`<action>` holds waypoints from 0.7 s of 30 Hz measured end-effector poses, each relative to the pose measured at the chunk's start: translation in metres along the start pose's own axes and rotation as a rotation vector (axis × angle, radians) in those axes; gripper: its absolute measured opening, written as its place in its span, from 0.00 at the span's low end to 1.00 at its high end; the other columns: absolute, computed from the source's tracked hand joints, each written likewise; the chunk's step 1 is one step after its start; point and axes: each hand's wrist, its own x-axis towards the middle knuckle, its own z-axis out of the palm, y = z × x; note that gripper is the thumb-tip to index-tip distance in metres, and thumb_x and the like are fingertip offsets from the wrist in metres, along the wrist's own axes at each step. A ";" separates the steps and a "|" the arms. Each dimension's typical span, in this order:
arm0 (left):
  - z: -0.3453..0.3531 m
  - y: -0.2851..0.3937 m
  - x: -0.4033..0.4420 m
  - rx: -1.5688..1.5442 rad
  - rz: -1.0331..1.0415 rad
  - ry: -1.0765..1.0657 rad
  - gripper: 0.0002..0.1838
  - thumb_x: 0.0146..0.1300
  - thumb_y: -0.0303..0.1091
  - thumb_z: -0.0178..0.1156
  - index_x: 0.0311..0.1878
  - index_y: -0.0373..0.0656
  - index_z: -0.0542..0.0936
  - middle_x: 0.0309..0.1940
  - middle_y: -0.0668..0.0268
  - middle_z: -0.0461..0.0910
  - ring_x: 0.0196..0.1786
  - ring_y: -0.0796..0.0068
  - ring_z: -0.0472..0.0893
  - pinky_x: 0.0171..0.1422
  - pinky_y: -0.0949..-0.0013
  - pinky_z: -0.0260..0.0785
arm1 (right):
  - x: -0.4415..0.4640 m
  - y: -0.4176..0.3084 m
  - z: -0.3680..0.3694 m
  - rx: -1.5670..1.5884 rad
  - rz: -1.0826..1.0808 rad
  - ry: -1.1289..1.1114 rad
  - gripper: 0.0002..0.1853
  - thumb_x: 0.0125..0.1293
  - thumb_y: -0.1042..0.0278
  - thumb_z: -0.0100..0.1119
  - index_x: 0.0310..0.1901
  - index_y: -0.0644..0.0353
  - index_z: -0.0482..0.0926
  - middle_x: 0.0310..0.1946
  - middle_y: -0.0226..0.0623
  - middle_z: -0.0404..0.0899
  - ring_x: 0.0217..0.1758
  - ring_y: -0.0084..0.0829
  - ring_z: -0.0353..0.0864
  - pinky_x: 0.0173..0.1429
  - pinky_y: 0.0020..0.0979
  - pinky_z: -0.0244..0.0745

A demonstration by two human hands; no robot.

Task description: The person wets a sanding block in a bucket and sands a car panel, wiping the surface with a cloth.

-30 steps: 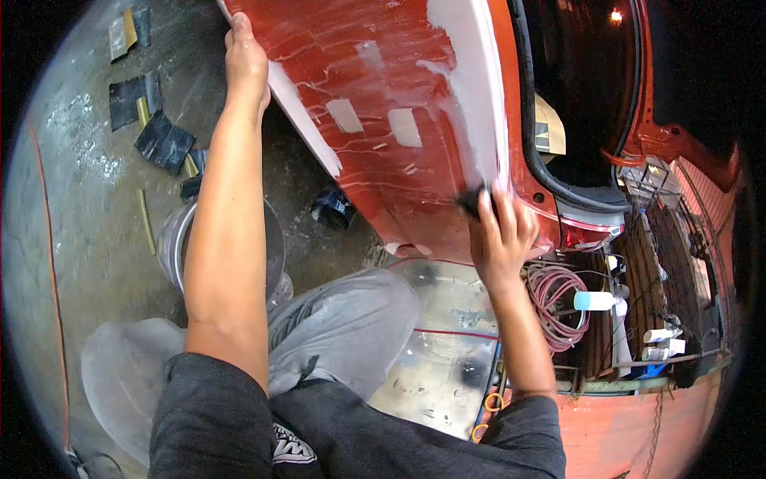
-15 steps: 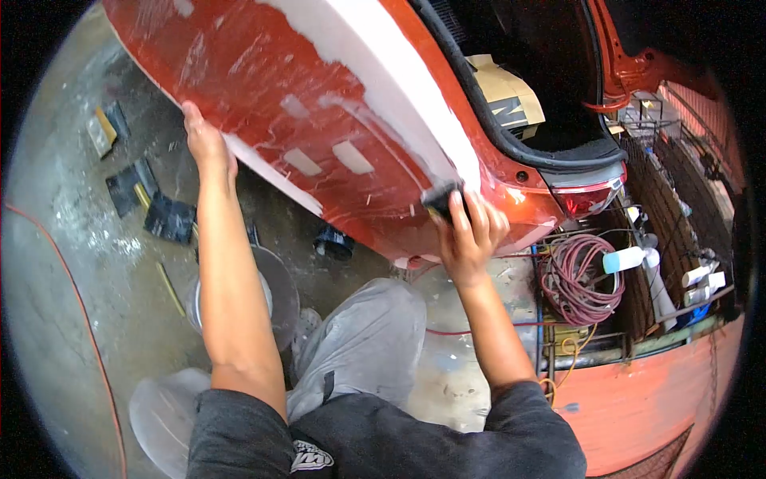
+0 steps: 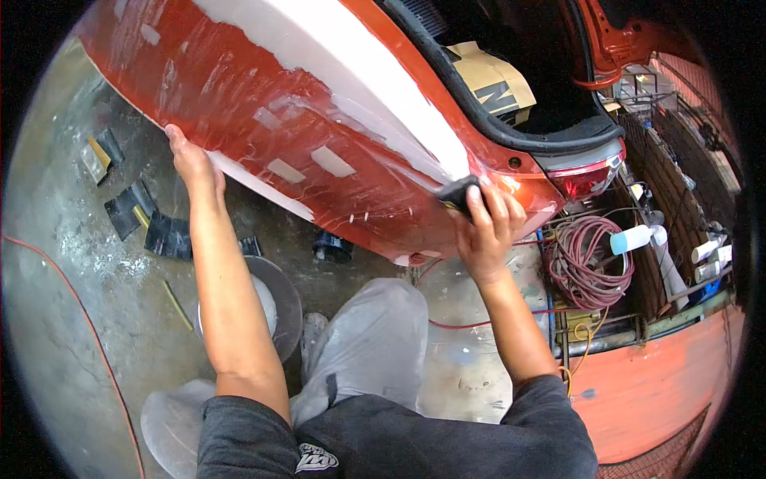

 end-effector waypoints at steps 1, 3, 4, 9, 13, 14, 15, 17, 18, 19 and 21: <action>-0.003 -0.002 0.002 -0.004 0.003 0.011 0.39 0.82 0.60 0.44 0.79 0.34 0.60 0.77 0.53 0.65 0.76 0.53 0.69 0.82 0.49 0.58 | -0.005 0.002 -0.002 0.012 -0.003 -0.023 0.33 0.55 0.68 0.80 0.64 0.55 0.80 0.66 0.40 0.78 0.64 0.43 0.74 0.69 0.45 0.65; -0.003 -0.006 0.007 -0.010 0.014 0.023 0.38 0.82 0.60 0.45 0.77 0.34 0.63 0.75 0.54 0.69 0.74 0.51 0.71 0.81 0.46 0.60 | 0.033 -0.015 0.012 0.086 -0.052 0.049 0.32 0.56 0.67 0.79 0.64 0.53 0.80 0.66 0.39 0.79 0.64 0.43 0.74 0.70 0.44 0.64; -0.003 -0.007 0.011 -0.020 0.022 0.017 0.38 0.82 0.60 0.45 0.77 0.34 0.63 0.75 0.54 0.69 0.74 0.51 0.71 0.81 0.46 0.60 | 0.064 -0.033 0.014 0.028 -0.063 0.025 0.31 0.58 0.66 0.78 0.64 0.53 0.81 0.66 0.37 0.79 0.64 0.41 0.74 0.70 0.43 0.63; -0.002 -0.003 0.003 -0.002 0.026 -0.026 0.40 0.82 0.61 0.43 0.80 0.33 0.59 0.78 0.51 0.64 0.77 0.54 0.67 0.83 0.52 0.56 | 0.142 -0.072 0.041 0.096 -0.100 0.109 0.28 0.61 0.61 0.73 0.64 0.49 0.81 0.65 0.32 0.79 0.63 0.39 0.75 0.67 0.42 0.64; -0.005 -0.011 0.011 -0.014 0.039 -0.016 0.40 0.82 0.61 0.43 0.79 0.33 0.59 0.78 0.52 0.64 0.77 0.54 0.67 0.83 0.52 0.56 | 0.049 -0.005 0.002 -0.009 -0.150 -0.037 0.25 0.59 0.63 0.70 0.60 0.46 0.85 0.63 0.29 0.81 0.60 0.34 0.77 0.66 0.41 0.66; -0.007 -0.015 0.013 0.009 0.050 -0.013 0.40 0.82 0.61 0.43 0.79 0.33 0.59 0.78 0.52 0.63 0.78 0.55 0.67 0.83 0.52 0.56 | 0.038 0.006 0.000 0.007 -0.165 0.003 0.25 0.57 0.64 0.70 0.59 0.47 0.85 0.61 0.29 0.82 0.58 0.33 0.78 0.64 0.39 0.67; -0.008 -0.015 0.014 0.032 0.062 -0.008 0.40 0.82 0.60 0.43 0.79 0.33 0.59 0.79 0.52 0.63 0.78 0.55 0.67 0.83 0.52 0.57 | 0.040 0.008 -0.006 0.003 -0.170 -0.032 0.24 0.58 0.63 0.71 0.59 0.47 0.85 0.60 0.28 0.83 0.56 0.33 0.79 0.62 0.38 0.67; 0.003 -0.006 0.002 0.001 0.045 0.002 0.40 0.83 0.60 0.42 0.80 0.34 0.57 0.80 0.52 0.61 0.78 0.56 0.66 0.83 0.53 0.56 | 0.073 -0.006 0.000 -0.005 -0.241 -0.054 0.24 0.60 0.60 0.71 0.60 0.46 0.84 0.60 0.26 0.83 0.57 0.33 0.78 0.61 0.39 0.67; 0.010 0.002 -0.006 -0.022 0.028 -0.003 0.40 0.83 0.59 0.42 0.80 0.34 0.57 0.80 0.52 0.61 0.78 0.56 0.66 0.83 0.53 0.56 | 0.100 -0.023 0.014 0.018 -0.259 0.028 0.25 0.60 0.59 0.71 0.61 0.45 0.84 0.61 0.25 0.82 0.58 0.31 0.77 0.61 0.41 0.66; 0.011 0.006 -0.010 -0.045 0.011 -0.004 0.39 0.83 0.59 0.42 0.80 0.34 0.57 0.80 0.52 0.61 0.78 0.56 0.66 0.83 0.53 0.56 | 0.131 -0.041 0.024 0.027 -0.296 0.053 0.24 0.60 0.60 0.67 0.61 0.46 0.83 0.61 0.23 0.81 0.58 0.29 0.76 0.61 0.40 0.66; 0.005 0.002 -0.006 -0.054 0.022 -0.037 0.39 0.83 0.59 0.42 0.80 0.33 0.57 0.80 0.52 0.61 0.78 0.56 0.66 0.83 0.53 0.57 | 0.170 -0.068 0.042 0.000 -0.332 0.073 0.24 0.62 0.60 0.61 0.62 0.47 0.81 0.60 0.23 0.80 0.54 0.29 0.75 0.59 0.38 0.66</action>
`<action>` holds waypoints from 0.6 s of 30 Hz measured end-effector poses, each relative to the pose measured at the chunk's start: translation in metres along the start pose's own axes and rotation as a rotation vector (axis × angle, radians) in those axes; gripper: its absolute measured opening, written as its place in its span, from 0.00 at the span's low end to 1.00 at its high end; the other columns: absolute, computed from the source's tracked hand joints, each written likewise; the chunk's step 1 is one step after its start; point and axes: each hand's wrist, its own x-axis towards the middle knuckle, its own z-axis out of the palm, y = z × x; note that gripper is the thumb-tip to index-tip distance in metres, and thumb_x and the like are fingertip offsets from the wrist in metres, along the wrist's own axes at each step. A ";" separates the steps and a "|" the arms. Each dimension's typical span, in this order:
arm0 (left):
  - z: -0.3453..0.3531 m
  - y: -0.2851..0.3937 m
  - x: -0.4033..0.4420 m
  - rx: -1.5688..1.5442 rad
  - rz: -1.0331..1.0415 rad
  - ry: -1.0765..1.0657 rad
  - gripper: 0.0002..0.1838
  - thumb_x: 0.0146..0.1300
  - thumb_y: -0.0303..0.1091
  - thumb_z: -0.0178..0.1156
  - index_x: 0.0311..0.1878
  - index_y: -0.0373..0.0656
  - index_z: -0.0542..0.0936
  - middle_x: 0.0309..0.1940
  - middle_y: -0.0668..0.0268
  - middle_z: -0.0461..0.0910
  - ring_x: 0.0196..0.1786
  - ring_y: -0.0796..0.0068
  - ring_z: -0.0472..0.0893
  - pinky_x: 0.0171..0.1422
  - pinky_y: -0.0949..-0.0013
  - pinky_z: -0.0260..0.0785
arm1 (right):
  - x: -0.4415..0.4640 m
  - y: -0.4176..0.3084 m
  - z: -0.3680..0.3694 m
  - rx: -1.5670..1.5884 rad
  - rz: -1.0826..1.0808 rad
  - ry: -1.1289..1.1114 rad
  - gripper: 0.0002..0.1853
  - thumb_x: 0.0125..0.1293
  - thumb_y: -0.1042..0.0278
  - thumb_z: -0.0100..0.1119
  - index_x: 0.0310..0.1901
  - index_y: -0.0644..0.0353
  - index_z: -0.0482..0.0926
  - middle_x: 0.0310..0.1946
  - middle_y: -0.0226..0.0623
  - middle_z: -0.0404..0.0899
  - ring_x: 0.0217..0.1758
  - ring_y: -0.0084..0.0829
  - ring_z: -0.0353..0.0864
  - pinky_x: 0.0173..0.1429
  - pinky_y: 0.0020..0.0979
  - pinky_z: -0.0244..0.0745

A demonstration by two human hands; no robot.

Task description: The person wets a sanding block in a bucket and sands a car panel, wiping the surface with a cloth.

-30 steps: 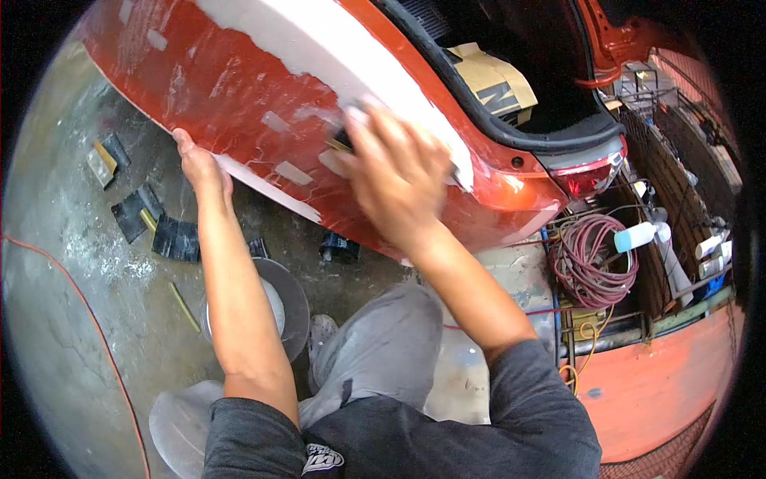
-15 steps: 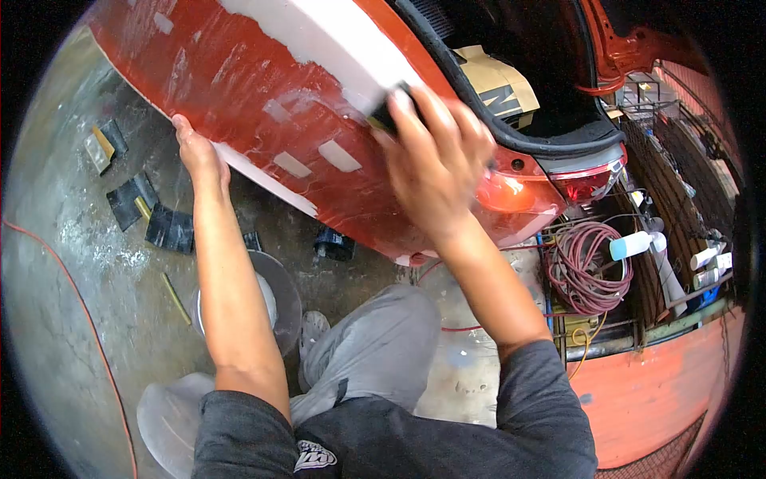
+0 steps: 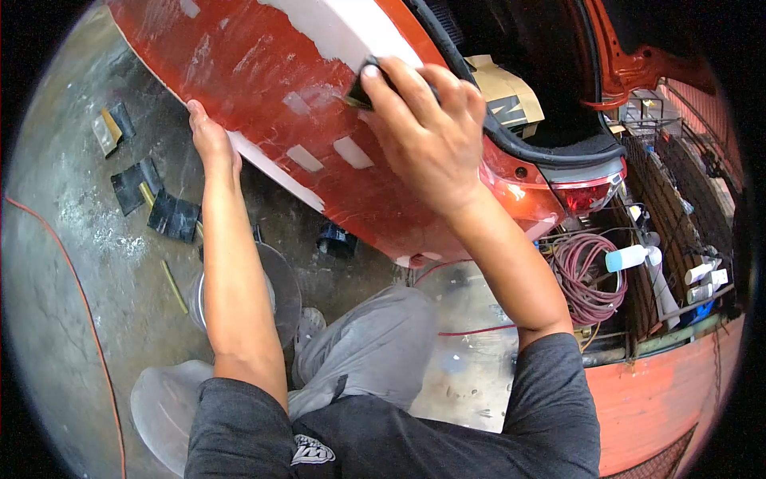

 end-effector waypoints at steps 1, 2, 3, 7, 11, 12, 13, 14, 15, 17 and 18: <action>-0.001 -0.001 0.004 -0.006 0.008 -0.018 0.39 0.83 0.59 0.42 0.80 0.33 0.57 0.79 0.52 0.61 0.78 0.55 0.66 0.83 0.53 0.57 | -0.004 0.001 -0.003 -0.003 0.000 -0.025 0.23 0.62 0.60 0.61 0.61 0.47 0.81 0.60 0.24 0.80 0.55 0.30 0.76 0.60 0.39 0.66; -0.001 0.000 0.004 0.015 0.014 -0.013 0.39 0.83 0.58 0.41 0.80 0.33 0.57 0.79 0.51 0.61 0.78 0.55 0.66 0.83 0.53 0.57 | -0.011 0.003 -0.011 -0.006 -0.001 -0.051 0.23 0.63 0.60 0.60 0.61 0.47 0.81 0.61 0.24 0.80 0.56 0.30 0.76 0.60 0.39 0.66; -0.002 -0.001 0.003 0.036 0.017 -0.004 0.38 0.84 0.58 0.41 0.80 0.33 0.57 0.79 0.51 0.62 0.78 0.55 0.66 0.83 0.53 0.57 | -0.033 0.010 -0.020 0.000 0.016 -0.070 0.23 0.62 0.60 0.61 0.60 0.47 0.82 0.62 0.26 0.81 0.58 0.31 0.76 0.61 0.40 0.66; 0.003 0.000 -0.002 0.056 0.027 0.051 0.39 0.82 0.59 0.44 0.80 0.35 0.58 0.79 0.54 0.64 0.78 0.54 0.67 0.83 0.49 0.55 | -0.136 0.040 -0.065 -0.007 0.062 -0.219 0.24 0.62 0.61 0.63 0.61 0.47 0.84 0.62 0.29 0.82 0.60 0.34 0.77 0.64 0.42 0.66; 0.014 0.009 -0.012 0.064 0.034 0.092 0.40 0.82 0.59 0.44 0.81 0.33 0.57 0.80 0.54 0.61 0.79 0.56 0.64 0.84 0.52 0.54 | -0.063 0.031 -0.046 -0.016 -0.079 -0.206 0.24 0.63 0.62 0.60 0.63 0.46 0.82 0.63 0.24 0.80 0.60 0.32 0.75 0.65 0.41 0.66; 0.013 0.008 -0.008 0.039 0.029 0.065 0.40 0.82 0.59 0.44 0.81 0.33 0.57 0.80 0.54 0.61 0.80 0.56 0.64 0.84 0.52 0.54 | -0.029 0.024 -0.040 -0.003 -0.121 -0.266 0.27 0.61 0.60 0.71 0.64 0.47 0.82 0.65 0.28 0.80 0.62 0.35 0.76 0.64 0.41 0.65; 0.010 0.007 -0.006 0.019 0.019 0.039 0.40 0.82 0.58 0.44 0.81 0.33 0.57 0.80 0.54 0.61 0.80 0.56 0.64 0.84 0.52 0.54 | -0.005 0.019 -0.031 -0.010 -0.148 -0.271 0.28 0.60 0.59 0.71 0.64 0.45 0.82 0.65 0.26 0.79 0.62 0.32 0.76 0.64 0.39 0.65; 0.013 0.014 -0.012 -0.005 0.008 0.013 0.40 0.83 0.58 0.44 0.81 0.32 0.57 0.80 0.54 0.61 0.80 0.56 0.63 0.84 0.52 0.53 | 0.001 0.018 -0.023 -0.015 -0.179 -0.240 0.30 0.59 0.58 0.72 0.65 0.44 0.81 0.65 0.25 0.79 0.62 0.31 0.75 0.64 0.38 0.65; 0.019 0.018 -0.019 0.007 0.023 0.044 0.39 0.83 0.57 0.44 0.80 0.32 0.57 0.80 0.53 0.61 0.80 0.56 0.64 0.84 0.52 0.54 | -0.005 0.022 -0.029 -0.025 -0.205 -0.276 0.29 0.59 0.59 0.71 0.65 0.45 0.82 0.65 0.25 0.79 0.62 0.31 0.75 0.65 0.38 0.65; 0.013 0.013 -0.014 0.015 0.016 0.031 0.39 0.83 0.58 0.45 0.80 0.32 0.57 0.80 0.52 0.61 0.80 0.56 0.64 0.84 0.52 0.54 | -0.040 0.038 -0.055 -0.039 -0.277 -0.384 0.27 0.60 0.61 0.68 0.63 0.46 0.83 0.66 0.25 0.79 0.63 0.31 0.75 0.66 0.39 0.65; 0.011 0.010 -0.012 0.019 0.012 0.022 0.40 0.83 0.58 0.45 0.80 0.32 0.57 0.80 0.52 0.61 0.80 0.56 0.64 0.84 0.52 0.54 | -0.066 0.049 -0.067 -0.046 -0.321 -0.449 0.26 0.60 0.62 0.66 0.62 0.47 0.84 0.66 0.26 0.79 0.64 0.31 0.75 0.67 0.39 0.64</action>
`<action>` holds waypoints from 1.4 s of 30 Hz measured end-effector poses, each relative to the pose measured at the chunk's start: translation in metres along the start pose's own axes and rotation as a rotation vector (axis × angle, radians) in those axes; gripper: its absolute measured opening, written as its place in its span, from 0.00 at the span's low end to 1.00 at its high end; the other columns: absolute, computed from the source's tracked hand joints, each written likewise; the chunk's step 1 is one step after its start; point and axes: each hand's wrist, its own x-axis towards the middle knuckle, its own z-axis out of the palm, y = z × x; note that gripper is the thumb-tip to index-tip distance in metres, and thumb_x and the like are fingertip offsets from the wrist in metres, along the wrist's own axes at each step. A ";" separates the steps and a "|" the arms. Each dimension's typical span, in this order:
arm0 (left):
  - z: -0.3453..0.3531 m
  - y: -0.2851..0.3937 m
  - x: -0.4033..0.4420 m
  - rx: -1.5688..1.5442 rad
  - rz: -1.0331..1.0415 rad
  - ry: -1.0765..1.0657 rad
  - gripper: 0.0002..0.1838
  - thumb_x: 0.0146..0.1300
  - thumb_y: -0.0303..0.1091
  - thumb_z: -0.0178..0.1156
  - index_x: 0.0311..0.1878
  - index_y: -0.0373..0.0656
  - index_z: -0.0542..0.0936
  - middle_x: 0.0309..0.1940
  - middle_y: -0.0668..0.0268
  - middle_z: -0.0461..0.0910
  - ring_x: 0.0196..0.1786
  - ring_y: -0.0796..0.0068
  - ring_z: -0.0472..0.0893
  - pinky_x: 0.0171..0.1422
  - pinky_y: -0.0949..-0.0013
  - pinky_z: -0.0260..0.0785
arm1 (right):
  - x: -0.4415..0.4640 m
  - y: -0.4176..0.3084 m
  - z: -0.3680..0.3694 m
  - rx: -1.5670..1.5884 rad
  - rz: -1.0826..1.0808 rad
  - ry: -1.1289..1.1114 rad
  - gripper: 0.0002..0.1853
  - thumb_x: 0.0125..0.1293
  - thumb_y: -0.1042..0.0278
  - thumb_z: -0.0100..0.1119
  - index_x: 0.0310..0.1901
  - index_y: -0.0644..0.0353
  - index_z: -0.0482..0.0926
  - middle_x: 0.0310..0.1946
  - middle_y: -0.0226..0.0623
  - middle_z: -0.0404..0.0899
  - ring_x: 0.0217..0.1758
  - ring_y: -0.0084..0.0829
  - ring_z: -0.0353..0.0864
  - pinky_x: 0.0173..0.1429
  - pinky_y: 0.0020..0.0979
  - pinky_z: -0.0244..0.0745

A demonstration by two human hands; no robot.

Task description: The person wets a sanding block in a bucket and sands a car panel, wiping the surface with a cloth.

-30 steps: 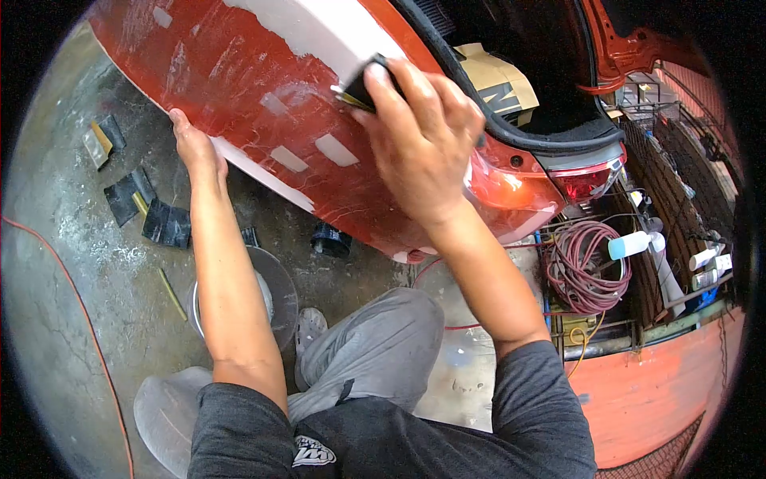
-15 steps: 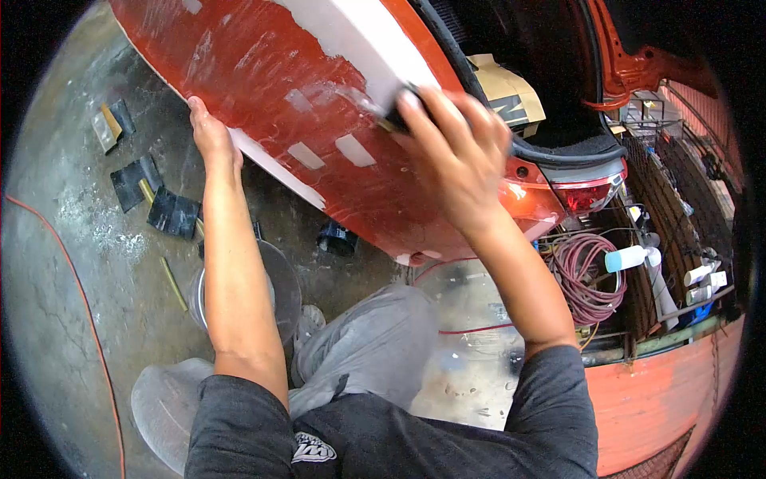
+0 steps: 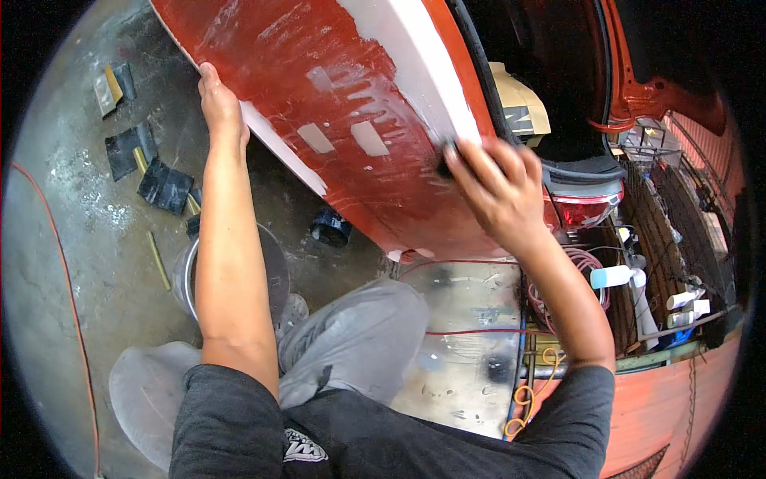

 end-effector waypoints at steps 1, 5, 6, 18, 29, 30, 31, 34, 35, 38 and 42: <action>0.001 0.001 -0.002 0.026 -0.005 0.025 0.40 0.82 0.58 0.45 0.81 0.33 0.57 0.80 0.52 0.60 0.80 0.56 0.63 0.84 0.52 0.54 | -0.029 0.001 0.000 0.008 -0.040 -0.042 0.25 0.60 0.60 0.61 0.62 0.48 0.84 0.66 0.24 0.79 0.61 0.29 0.76 0.66 0.40 0.65; 0.008 0.009 -0.010 0.089 -0.016 0.079 0.40 0.82 0.59 0.45 0.81 0.34 0.57 0.81 0.52 0.59 0.81 0.56 0.63 0.84 0.53 0.53 | -0.003 0.015 -0.009 -0.031 -0.172 -0.087 0.27 0.62 0.59 0.57 0.65 0.48 0.81 0.68 0.23 0.76 0.59 0.27 0.76 0.65 0.40 0.67; 0.008 0.010 -0.011 0.096 -0.015 0.080 0.41 0.82 0.59 0.46 0.81 0.35 0.56 0.81 0.52 0.59 0.81 0.56 0.63 0.84 0.53 0.53 | 0.029 0.016 -0.011 -0.050 -0.193 -0.068 0.28 0.62 0.59 0.57 0.66 0.48 0.80 0.69 0.22 0.75 0.59 0.27 0.76 0.65 0.39 0.67; -0.003 -0.010 0.006 0.053 0.029 0.056 0.37 0.83 0.57 0.44 0.79 0.35 0.60 0.77 0.53 0.66 0.76 0.56 0.69 0.80 0.52 0.60 | 0.025 0.016 -0.011 -0.019 -0.223 -0.132 0.28 0.63 0.60 0.55 0.67 0.48 0.80 0.71 0.25 0.75 0.60 0.26 0.76 0.65 0.39 0.69; 0.008 0.006 -0.010 0.080 0.023 0.071 0.37 0.83 0.58 0.44 0.79 0.35 0.62 0.77 0.53 0.66 0.77 0.58 0.68 0.82 0.56 0.56 | 0.015 0.001 0.002 -0.014 -0.069 -0.016 0.25 0.62 0.61 0.56 0.63 0.47 0.83 0.68 0.24 0.79 0.56 0.28 0.77 0.63 0.38 0.68; 0.009 0.009 -0.014 0.104 0.019 0.091 0.37 0.83 0.58 0.44 0.78 0.35 0.62 0.77 0.53 0.66 0.77 0.58 0.68 0.82 0.56 0.56 | 0.019 0.004 0.000 -0.007 -0.084 -0.028 0.25 0.62 0.61 0.56 0.62 0.48 0.84 0.68 0.23 0.79 0.57 0.29 0.77 0.64 0.39 0.68; 0.011 0.013 -0.017 0.161 0.004 0.119 0.38 0.82 0.60 0.44 0.78 0.35 0.62 0.75 0.52 0.68 0.75 0.57 0.68 0.80 0.56 0.57 | 0.025 0.007 -0.002 -0.001 -0.100 -0.039 0.25 0.62 0.61 0.56 0.62 0.48 0.84 0.69 0.23 0.78 0.58 0.29 0.77 0.64 0.39 0.68; -0.001 -0.006 -0.001 0.171 0.061 0.100 0.38 0.83 0.60 0.44 0.77 0.34 0.63 0.74 0.51 0.69 0.75 0.58 0.68 0.80 0.55 0.57 | 0.130 0.016 -0.005 -0.001 -0.026 0.145 0.25 0.62 0.59 0.70 0.63 0.46 0.82 0.61 0.24 0.82 0.61 0.37 0.78 0.63 0.41 0.71; -0.004 -0.011 0.006 0.188 0.074 0.089 0.36 0.83 0.58 0.42 0.77 0.33 0.62 0.75 0.47 0.65 0.77 0.55 0.65 0.79 0.55 0.58 | 0.159 0.017 -0.002 -0.034 -0.035 0.176 0.24 0.63 0.58 0.69 0.61 0.46 0.82 0.57 0.24 0.82 0.60 0.36 0.79 0.61 0.41 0.72; -0.001 -0.016 0.014 0.454 0.194 0.308 0.36 0.83 0.54 0.43 0.77 0.31 0.60 0.77 0.43 0.60 0.79 0.49 0.62 0.81 0.49 0.54 | 0.165 0.003 -0.006 -0.108 -0.006 0.234 0.25 0.63 0.57 0.69 0.63 0.44 0.82 0.59 0.23 0.82 0.61 0.34 0.78 0.61 0.40 0.71; 0.037 0.007 0.023 0.878 0.819 0.490 0.33 0.81 0.47 0.51 0.80 0.36 0.60 0.79 0.45 0.59 0.82 0.47 0.57 0.84 0.51 0.50 | 0.019 -0.007 0.011 -0.035 0.045 0.039 0.25 0.67 0.63 0.58 0.66 0.45 0.80 0.67 0.26 0.79 0.63 0.34 0.74 0.67 0.43 0.65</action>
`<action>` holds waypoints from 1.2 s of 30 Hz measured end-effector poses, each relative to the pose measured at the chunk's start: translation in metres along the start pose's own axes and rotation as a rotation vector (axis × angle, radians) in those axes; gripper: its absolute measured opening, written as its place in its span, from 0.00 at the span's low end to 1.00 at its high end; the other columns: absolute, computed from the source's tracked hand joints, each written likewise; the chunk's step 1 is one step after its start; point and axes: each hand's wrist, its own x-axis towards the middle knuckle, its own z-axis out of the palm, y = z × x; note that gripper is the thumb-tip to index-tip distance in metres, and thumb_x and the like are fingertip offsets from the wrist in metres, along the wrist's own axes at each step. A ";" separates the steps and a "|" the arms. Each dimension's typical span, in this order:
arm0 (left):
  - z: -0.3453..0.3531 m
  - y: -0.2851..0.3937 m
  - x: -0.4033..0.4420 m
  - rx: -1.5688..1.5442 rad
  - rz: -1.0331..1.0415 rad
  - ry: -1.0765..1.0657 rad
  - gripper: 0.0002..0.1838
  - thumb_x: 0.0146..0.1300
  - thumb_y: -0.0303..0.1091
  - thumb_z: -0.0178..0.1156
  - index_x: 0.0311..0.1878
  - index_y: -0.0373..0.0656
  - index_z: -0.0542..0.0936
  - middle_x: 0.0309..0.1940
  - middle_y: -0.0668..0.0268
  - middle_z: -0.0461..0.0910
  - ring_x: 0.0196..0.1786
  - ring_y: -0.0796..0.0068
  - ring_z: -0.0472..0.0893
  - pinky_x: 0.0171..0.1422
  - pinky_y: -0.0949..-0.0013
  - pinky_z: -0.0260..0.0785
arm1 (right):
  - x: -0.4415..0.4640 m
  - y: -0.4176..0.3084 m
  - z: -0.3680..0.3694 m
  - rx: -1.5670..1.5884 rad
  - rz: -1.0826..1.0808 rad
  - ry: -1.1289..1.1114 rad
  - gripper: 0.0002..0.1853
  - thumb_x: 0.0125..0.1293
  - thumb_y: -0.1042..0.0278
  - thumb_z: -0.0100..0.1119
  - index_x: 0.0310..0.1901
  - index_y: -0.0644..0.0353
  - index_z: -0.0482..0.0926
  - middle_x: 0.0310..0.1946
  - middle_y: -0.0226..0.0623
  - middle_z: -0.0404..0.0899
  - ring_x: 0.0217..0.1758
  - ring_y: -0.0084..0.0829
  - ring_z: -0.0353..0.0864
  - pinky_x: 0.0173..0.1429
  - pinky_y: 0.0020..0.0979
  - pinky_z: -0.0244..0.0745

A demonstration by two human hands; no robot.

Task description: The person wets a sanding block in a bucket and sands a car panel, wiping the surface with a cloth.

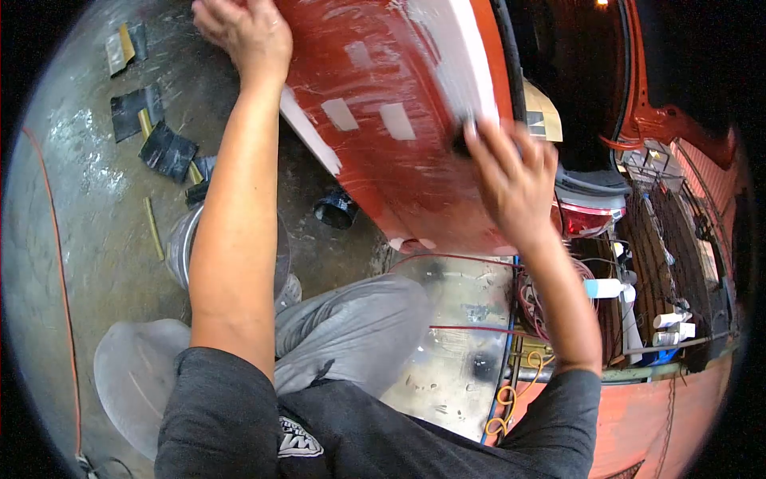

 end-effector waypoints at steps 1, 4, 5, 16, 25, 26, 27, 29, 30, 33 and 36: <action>-0.001 0.025 0.003 -0.109 0.030 -0.131 0.37 0.82 0.52 0.49 0.82 0.37 0.55 0.82 0.44 0.50 0.84 0.44 0.49 0.86 0.49 0.44 | -0.038 -0.005 -0.001 0.017 0.024 -0.073 0.25 0.66 0.63 0.60 0.66 0.47 0.80 0.68 0.27 0.78 0.64 0.35 0.74 0.68 0.44 0.64; -0.021 0.098 -0.003 -0.241 0.224 -0.375 0.44 0.80 0.66 0.39 0.86 0.46 0.45 0.87 0.49 0.35 0.87 0.42 0.33 0.89 0.41 0.30 | -0.104 -0.030 -0.021 0.161 0.264 -0.148 0.28 0.63 0.64 0.66 0.66 0.52 0.80 0.69 0.33 0.78 0.65 0.37 0.74 0.67 0.45 0.65; -0.021 0.107 -0.008 -0.195 0.393 -0.369 0.44 0.80 0.66 0.37 0.87 0.48 0.42 0.87 0.53 0.32 0.87 0.44 0.30 0.89 0.40 0.28 | -0.109 -0.040 -0.030 0.218 0.301 -0.120 0.30 0.61 0.65 0.69 0.67 0.54 0.79 0.69 0.36 0.77 0.65 0.40 0.74 0.69 0.46 0.64; -0.062 0.117 -0.147 -0.168 0.828 -0.581 0.49 0.77 0.57 0.51 0.86 0.37 0.41 0.87 0.46 0.36 0.87 0.40 0.37 0.85 0.30 0.23 | -0.057 -0.242 0.090 1.169 0.016 -0.353 0.26 0.66 0.64 0.62 0.67 0.56 0.76 0.65 0.42 0.77 0.67 0.43 0.74 0.68 0.54 0.68; -0.134 0.136 -0.217 -0.238 1.119 -1.060 0.32 0.64 0.42 0.63 0.71 0.44 0.75 0.78 0.48 0.65 0.82 0.45 0.60 0.86 0.37 0.44 | 0.040 -0.228 0.095 1.243 -0.387 -0.565 0.21 0.71 0.53 0.56 0.54 0.62 0.82 0.56 0.50 0.83 0.61 0.48 0.81 0.59 0.50 0.77; -0.135 0.137 -0.212 -0.312 1.109 -1.075 0.29 0.62 0.41 0.64 0.68 0.45 0.77 0.76 0.50 0.68 0.78 0.48 0.65 0.81 0.40 0.53 | 0.048 -0.226 0.097 1.233 -0.327 -0.470 0.22 0.70 0.54 0.58 0.55 0.63 0.82 0.54 0.50 0.84 0.62 0.50 0.81 0.62 0.51 0.77; -0.132 0.137 -0.207 -0.393 1.099 -1.096 0.27 0.61 0.39 0.65 0.65 0.45 0.79 0.74 0.52 0.71 0.74 0.50 0.70 0.76 0.44 0.62 | 0.055 -0.222 0.094 1.224 -0.255 -0.426 0.21 0.71 0.55 0.57 0.55 0.63 0.82 0.54 0.50 0.84 0.63 0.50 0.81 0.63 0.52 0.76; -0.126 0.138 -0.200 -0.437 1.152 -1.066 0.21 0.56 0.37 0.67 0.55 0.46 0.83 0.60 0.61 0.79 0.54 0.61 0.79 0.51 0.60 0.77 | 0.065 -0.222 0.086 1.280 -0.188 -0.403 0.20 0.71 0.57 0.56 0.57 0.63 0.81 0.56 0.51 0.84 0.65 0.51 0.80 0.66 0.52 0.75; -0.128 0.139 -0.194 -0.360 1.186 -1.239 0.21 0.56 0.37 0.67 0.54 0.46 0.83 0.56 0.62 0.79 0.51 0.61 0.79 0.49 0.60 0.76 | 0.067 -0.221 0.080 1.334 -0.202 -0.416 0.21 0.71 0.59 0.55 0.58 0.63 0.81 0.57 0.51 0.83 0.66 0.51 0.80 0.67 0.52 0.75; -0.141 0.142 -0.160 -0.110 1.193 -1.603 0.16 0.57 0.37 0.67 0.49 0.46 0.82 0.45 0.63 0.79 0.44 0.60 0.81 0.44 0.59 0.76 | 0.067 -0.230 0.078 1.406 -0.087 -0.214 0.21 0.72 0.61 0.54 0.60 0.63 0.81 0.60 0.52 0.82 0.67 0.50 0.79 0.68 0.52 0.74; -0.162 0.123 -0.131 0.397 0.882 -1.600 0.12 0.61 0.38 0.66 0.44 0.44 0.80 0.40 0.58 0.80 0.45 0.53 0.83 0.45 0.52 0.78 | 0.056 -0.280 0.076 1.428 0.078 0.062 0.21 0.71 0.64 0.53 0.61 0.64 0.82 0.63 0.53 0.81 0.68 0.47 0.79 0.69 0.50 0.74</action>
